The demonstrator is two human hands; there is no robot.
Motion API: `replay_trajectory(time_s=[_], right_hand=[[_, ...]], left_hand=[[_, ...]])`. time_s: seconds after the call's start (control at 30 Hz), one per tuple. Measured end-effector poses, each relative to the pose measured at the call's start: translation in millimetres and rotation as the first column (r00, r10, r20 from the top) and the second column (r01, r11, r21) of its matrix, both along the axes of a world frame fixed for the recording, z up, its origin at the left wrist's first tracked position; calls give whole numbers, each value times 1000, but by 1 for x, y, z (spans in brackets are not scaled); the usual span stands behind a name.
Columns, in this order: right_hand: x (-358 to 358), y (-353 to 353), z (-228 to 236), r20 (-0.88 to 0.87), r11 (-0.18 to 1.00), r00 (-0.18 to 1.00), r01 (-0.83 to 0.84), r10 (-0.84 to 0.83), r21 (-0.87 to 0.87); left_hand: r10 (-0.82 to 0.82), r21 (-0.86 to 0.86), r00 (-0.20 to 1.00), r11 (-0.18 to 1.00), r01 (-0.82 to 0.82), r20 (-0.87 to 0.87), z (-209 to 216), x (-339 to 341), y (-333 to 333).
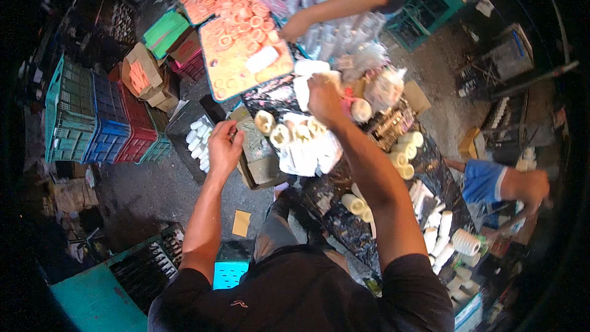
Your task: The person repeatedly picks up white paper strips, rolls them into small cylindrical shapes, and places them on a table. They also handle pre-rolled paper tubes and spools of string, occasionally tying string around the rolled pieces. The workspace is cluttered with similar items and plastic bags.
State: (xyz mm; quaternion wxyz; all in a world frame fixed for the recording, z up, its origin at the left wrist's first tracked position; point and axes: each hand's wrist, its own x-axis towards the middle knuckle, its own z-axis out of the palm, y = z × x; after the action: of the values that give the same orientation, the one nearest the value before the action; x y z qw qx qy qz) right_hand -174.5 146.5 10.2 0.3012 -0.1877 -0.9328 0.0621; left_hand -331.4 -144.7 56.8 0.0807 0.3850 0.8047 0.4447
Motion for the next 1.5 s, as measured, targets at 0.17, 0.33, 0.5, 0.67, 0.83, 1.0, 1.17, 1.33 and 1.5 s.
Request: replay_trajectory(time_s=[0.17, 0.33, 0.5, 0.67, 0.83, 1.0, 1.17, 1.33, 1.5], right_hand=[[-56, 85, -57, 201, 949, 968, 84, -150, 305], [-73, 87, -53, 552, 961, 788, 245, -274, 127], [-78, 40, 2, 505, 619, 837, 514, -211, -594], [-92, -28, -50, 712, 698, 597, 685, -371, -210], [-109, -25, -27, 398, 667, 815, 575, -420, -473], [11, -49, 76, 423, 344, 848, 520, -320, -782], [208, -173, 100, 181, -67, 706, 186, -685, -980], [314, -301, 119, 413, -415, 260, 51, -873, -908], [371, -421, 97, 403, -388, -176, -116, -898, -915]], left_hand=[[-74, -86, 963, 995, 53, -259, -45, -87, 107], [-111, -416, 929, 908, -49, -352, -91, -141, 211], [-13, -551, 996, 833, -40, -91, -100, -169, 228], [-69, 170, 537, 975, -142, 841, -72, -128, 192], [-240, 321, 288, 904, -282, 927, -29, -103, 155], [-279, 303, 162, 941, -149, 947, -23, -65, 176], [-94, -21, 300, 933, 359, 949, -84, 24, 285], [-177, 174, -29, 904, 391, 984, -166, 17, 324], [-172, 70, 200, 898, 434, 965, -170, 24, 330]])
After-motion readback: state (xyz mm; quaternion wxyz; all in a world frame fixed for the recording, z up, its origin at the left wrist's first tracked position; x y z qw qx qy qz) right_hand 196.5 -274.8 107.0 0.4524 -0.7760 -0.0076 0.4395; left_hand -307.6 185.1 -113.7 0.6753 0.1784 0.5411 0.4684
